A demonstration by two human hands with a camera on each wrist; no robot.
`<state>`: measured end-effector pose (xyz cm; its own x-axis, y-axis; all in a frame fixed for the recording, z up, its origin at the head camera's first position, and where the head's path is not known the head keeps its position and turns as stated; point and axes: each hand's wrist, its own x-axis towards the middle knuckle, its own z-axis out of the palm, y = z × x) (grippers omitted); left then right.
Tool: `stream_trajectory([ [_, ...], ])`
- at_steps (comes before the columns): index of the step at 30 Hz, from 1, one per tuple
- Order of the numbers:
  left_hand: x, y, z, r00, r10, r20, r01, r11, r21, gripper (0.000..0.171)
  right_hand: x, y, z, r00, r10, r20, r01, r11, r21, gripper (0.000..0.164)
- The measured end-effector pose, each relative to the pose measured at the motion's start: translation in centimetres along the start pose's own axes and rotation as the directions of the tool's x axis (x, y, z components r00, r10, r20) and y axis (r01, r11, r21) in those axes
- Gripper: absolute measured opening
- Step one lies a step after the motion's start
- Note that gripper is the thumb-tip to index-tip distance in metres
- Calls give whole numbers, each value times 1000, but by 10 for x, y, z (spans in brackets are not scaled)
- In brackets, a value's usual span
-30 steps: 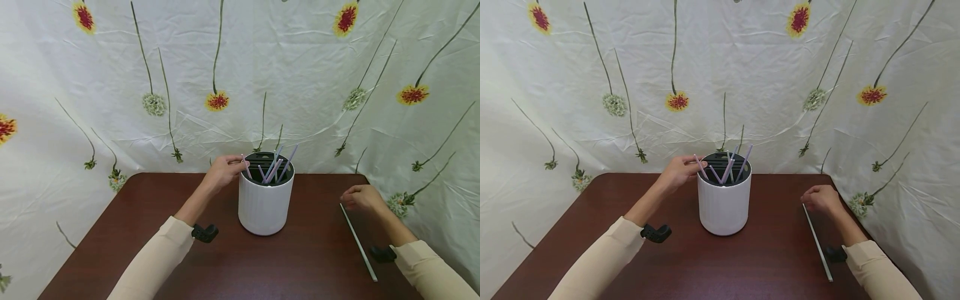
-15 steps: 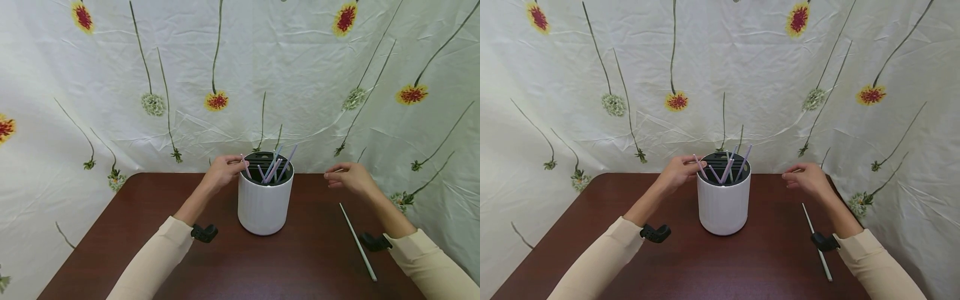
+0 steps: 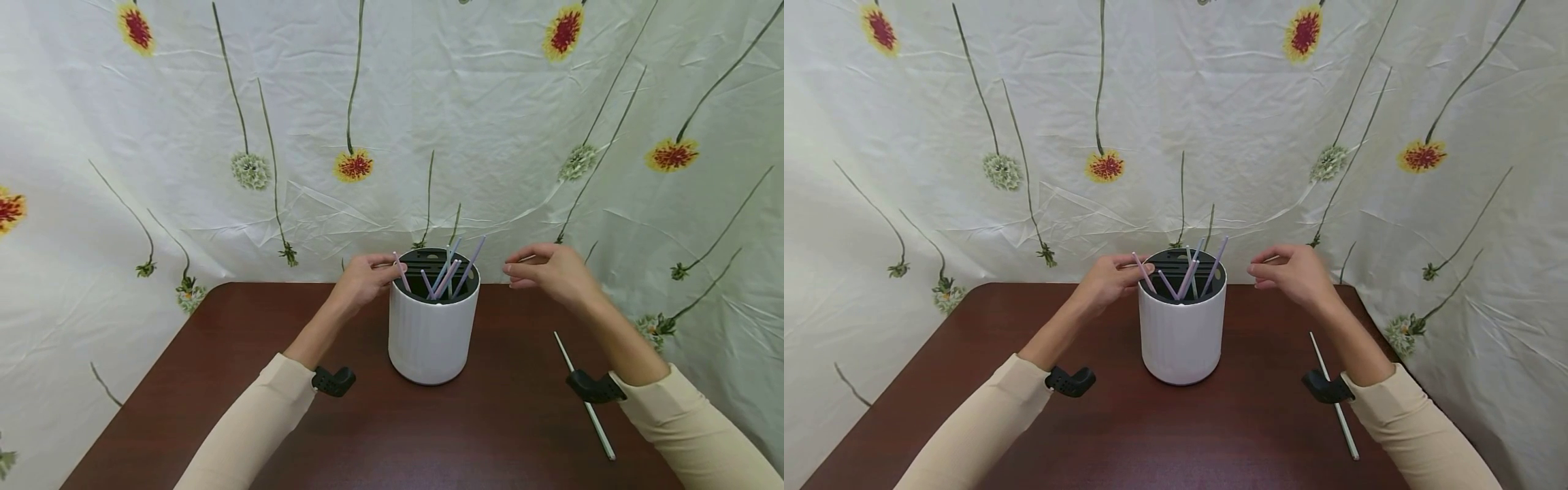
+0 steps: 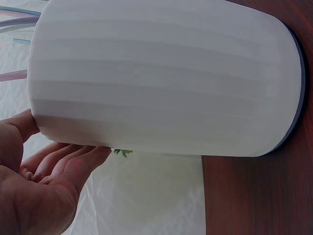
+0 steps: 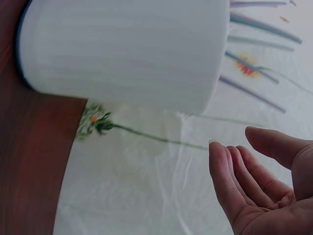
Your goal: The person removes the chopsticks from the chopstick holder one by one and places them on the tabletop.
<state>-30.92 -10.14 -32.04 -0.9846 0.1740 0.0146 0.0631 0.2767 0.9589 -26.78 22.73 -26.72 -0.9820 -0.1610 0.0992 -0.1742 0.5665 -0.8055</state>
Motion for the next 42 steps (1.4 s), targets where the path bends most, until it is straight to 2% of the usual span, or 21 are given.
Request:
stream_trajectory([
  [14, 1, -2, 0, 1000, 13, 1, -13, 1000, -21, 42, -2, -29, 17, 998, -66, 0, 66, 993, 100, 37],
  [21, 0, -1, -1, 1000, 3, 1, -3, 1000, -24, 40, 0, -35, 26, 996, -84, 14, 81, 983, 165, 34],
  [27, 0, 0, -1, 1000, 3, 2, -3, 1000, -21, 42, 2, -35, 33, 994, -108, 26, 98, 962, 255, 33],
  [36, 0, -1, -1, 1000, 12, 6, -12, 1000, -23, 45, 4, -34, 45, 990, -137, 25, 127, 964, 235, 30],
  [42, -1, -2, -1, 1000, 9, 15, -8, 1000, -24, 40, 5, -33, 52, 989, -148, 21, 140, 965, 221, 29],
])
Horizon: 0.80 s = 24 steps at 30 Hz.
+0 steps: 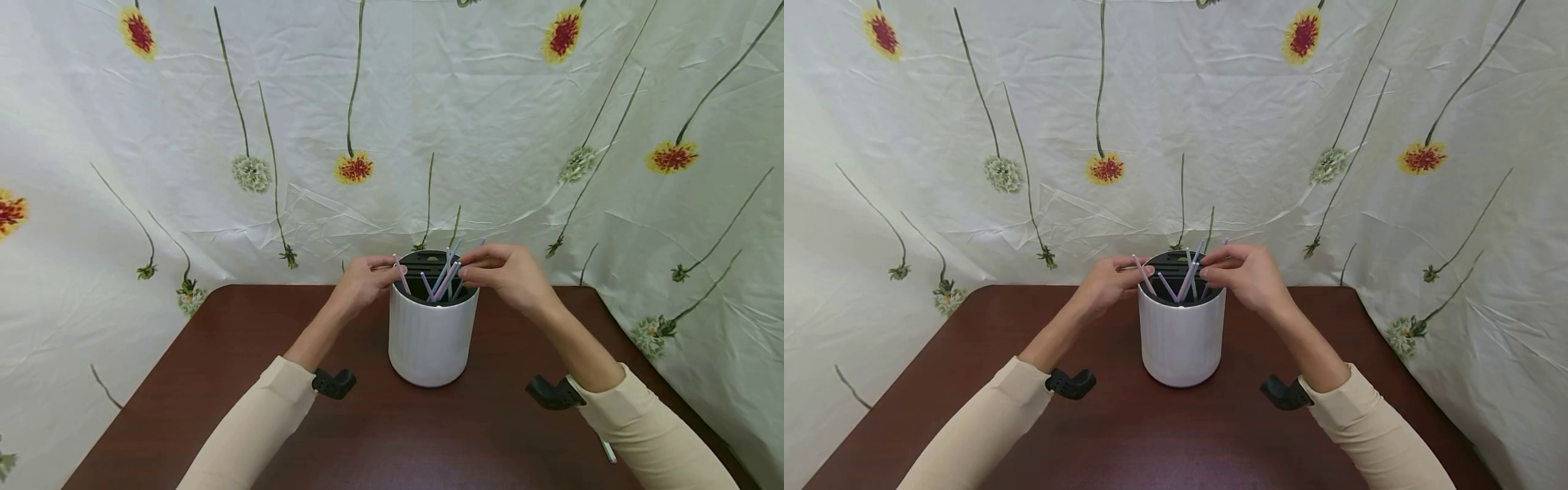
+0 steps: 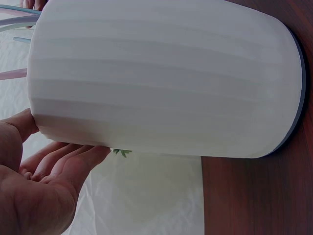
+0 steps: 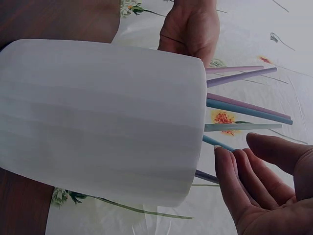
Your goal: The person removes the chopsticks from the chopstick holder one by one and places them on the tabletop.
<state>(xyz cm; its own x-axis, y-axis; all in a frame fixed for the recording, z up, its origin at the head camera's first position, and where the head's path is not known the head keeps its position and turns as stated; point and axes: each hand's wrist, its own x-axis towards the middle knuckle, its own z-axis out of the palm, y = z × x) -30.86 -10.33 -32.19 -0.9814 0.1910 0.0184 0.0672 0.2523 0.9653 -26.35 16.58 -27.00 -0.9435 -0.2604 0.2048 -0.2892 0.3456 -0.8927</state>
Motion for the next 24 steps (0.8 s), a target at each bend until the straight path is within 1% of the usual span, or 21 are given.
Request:
stream_trajectory([
  [9, 0, 0, 1, 999, -49, -3, 48, 994, -95, 42, 1, 1, 6, 1000, -5, -15, 5, 999, -32, 31],
  [13, 1, -1, 1, 998, -62, 2, 62, 984, -166, 44, 2, 1, 8, 1000, -1, -27, 0, 998, -62, 29],
  [16, 2, -2, 1, 997, -71, 2, 70, 977, -201, 44, 2, 2, 10, 999, -7, -34, 4, 997, -82, 29],
  [24, 3, -5, 1, 996, -93, 0, 90, 970, -227, 42, 3, 5, 14, 999, -33, -33, 31, 997, -66, 29],
])
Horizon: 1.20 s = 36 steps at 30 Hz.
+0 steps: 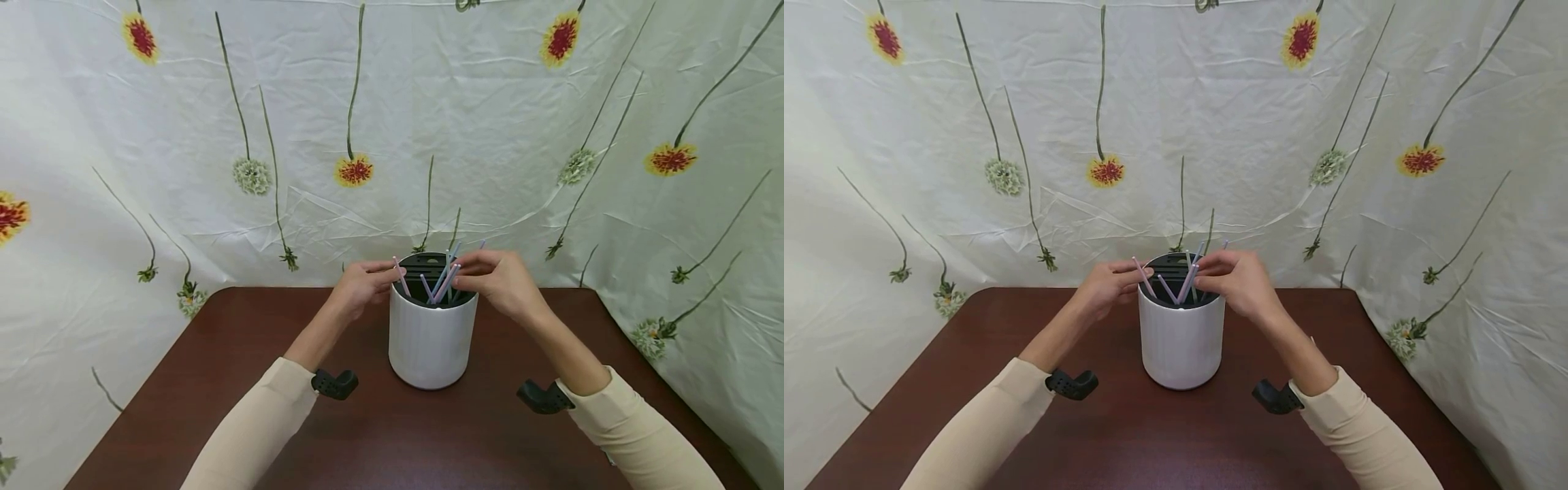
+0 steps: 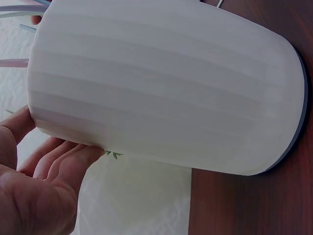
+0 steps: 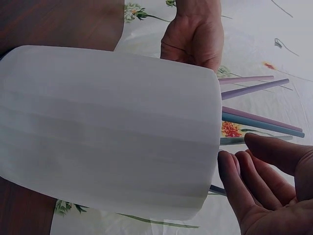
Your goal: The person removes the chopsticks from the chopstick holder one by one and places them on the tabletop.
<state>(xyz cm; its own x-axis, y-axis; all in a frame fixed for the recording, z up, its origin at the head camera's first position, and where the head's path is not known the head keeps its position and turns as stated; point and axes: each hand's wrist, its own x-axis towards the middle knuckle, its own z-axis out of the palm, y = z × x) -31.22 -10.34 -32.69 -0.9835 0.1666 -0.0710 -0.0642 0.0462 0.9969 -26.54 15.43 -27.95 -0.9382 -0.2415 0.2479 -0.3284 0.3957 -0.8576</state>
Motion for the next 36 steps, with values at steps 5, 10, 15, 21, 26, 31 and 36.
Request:
stream_trajectory([
  [5, -1, -1, 0, 1000, 0, -8, 1, 1000, 9, 40, 1, 1, 3, 1000, -3, -6, 3, 1000, 2, 26],
  [10, 0, -2, 0, 1000, 11, -8, -11, 1000, -12, 38, 2, 3, 6, 1000, -11, -10, 11, 1000, 4, 25],
  [15, -1, -2, 0, 1000, 21, -2, -21, 999, -27, 38, 2, 6, 9, 1000, -12, -13, 12, 1000, 7, 24],
  [21, -1, -3, -1, 1000, 20, -3, -20, 999, -27, 39, 0, 11, 11, 1000, 0, -21, 0, 1000, 13, 23],
  [26, -2, -3, -1, 1000, 18, -1, -18, 1000, -23, 39, -1, 14, 12, 1000, 3, -31, -2, 999, 38, 22],
  [31, -1, -3, -1, 1000, 21, 0, -21, 1000, -15, 39, 0, 16, 13, 999, -7, -42, 10, 998, 69, 21],
  [36, 0, -4, -1, 1000, 24, 9, -24, 1000, -7, 39, 0, 17, 12, 998, 3, -57, 4, 993, 117, 23],
])
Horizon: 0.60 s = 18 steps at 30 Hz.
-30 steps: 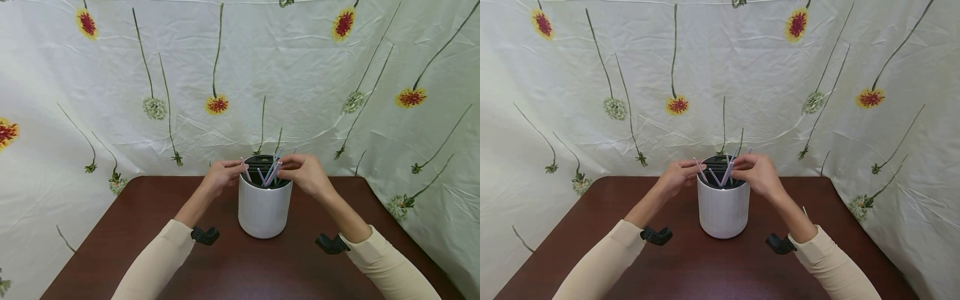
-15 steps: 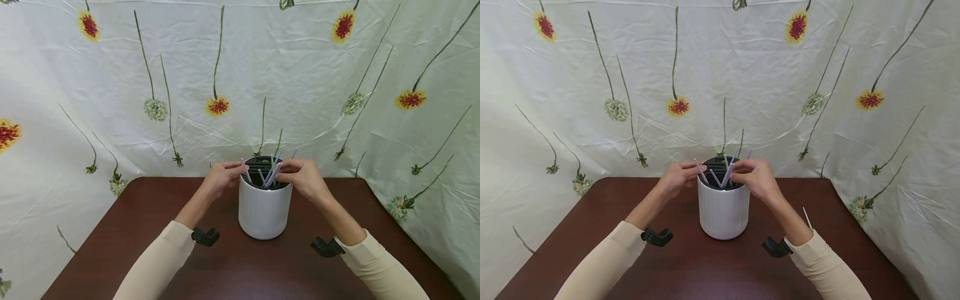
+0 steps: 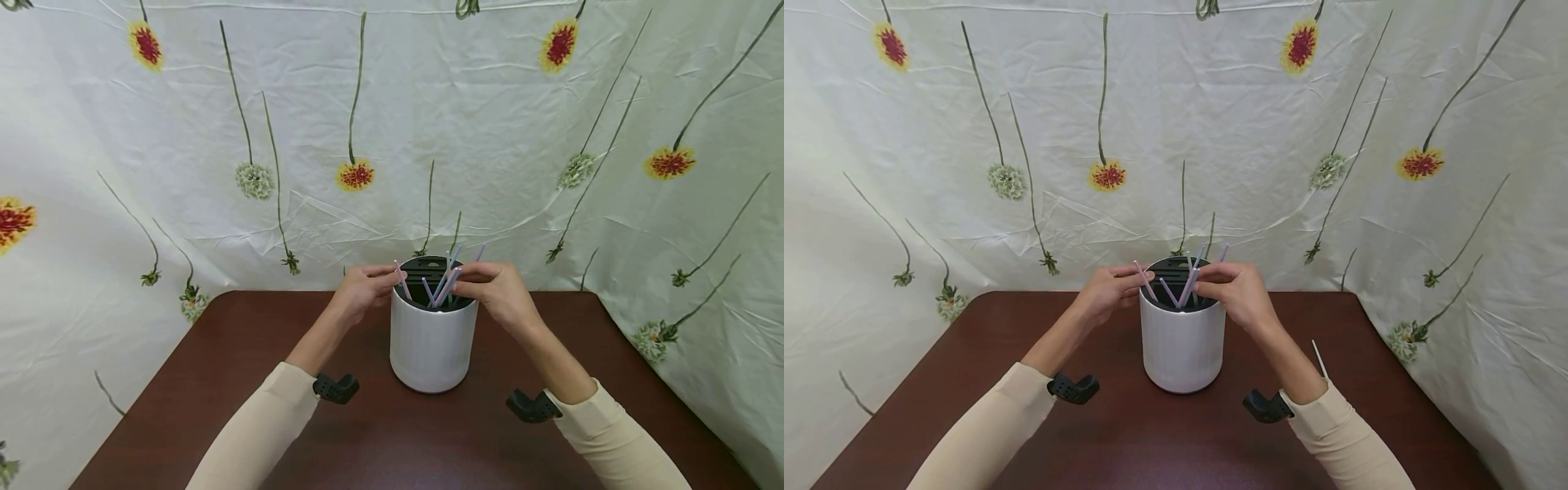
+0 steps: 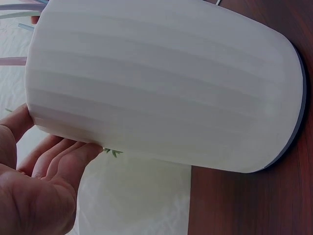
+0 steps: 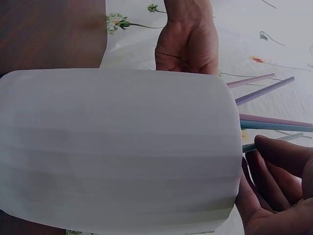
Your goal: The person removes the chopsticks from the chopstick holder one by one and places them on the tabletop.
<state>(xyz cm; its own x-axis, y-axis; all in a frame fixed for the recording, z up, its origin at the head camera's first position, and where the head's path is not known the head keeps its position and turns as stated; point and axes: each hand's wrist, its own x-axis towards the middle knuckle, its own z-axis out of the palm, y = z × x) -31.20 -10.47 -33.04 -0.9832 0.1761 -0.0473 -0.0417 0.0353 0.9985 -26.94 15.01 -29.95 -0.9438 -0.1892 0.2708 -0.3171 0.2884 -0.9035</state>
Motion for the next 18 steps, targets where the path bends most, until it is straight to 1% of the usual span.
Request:
stream_trajectory([
  [4, -1, 0, 0, 1000, -2, 0, 2, 1000, -3, 39, 0, -3, -2, 1000, 17, -12, -16, 998, 64, 26],
  [10, 0, 0, 0, 1000, -10, -2, 10, 1000, -3, 38, 0, -11, -8, 1000, 29, -4, -28, 986, 163, 32],
  [18, 0, 0, 1, 1000, -8, 0, 8, 1000, -13, 38, 3, -23, -19, 1000, -12, -25, 18, 970, 241, 35],
])
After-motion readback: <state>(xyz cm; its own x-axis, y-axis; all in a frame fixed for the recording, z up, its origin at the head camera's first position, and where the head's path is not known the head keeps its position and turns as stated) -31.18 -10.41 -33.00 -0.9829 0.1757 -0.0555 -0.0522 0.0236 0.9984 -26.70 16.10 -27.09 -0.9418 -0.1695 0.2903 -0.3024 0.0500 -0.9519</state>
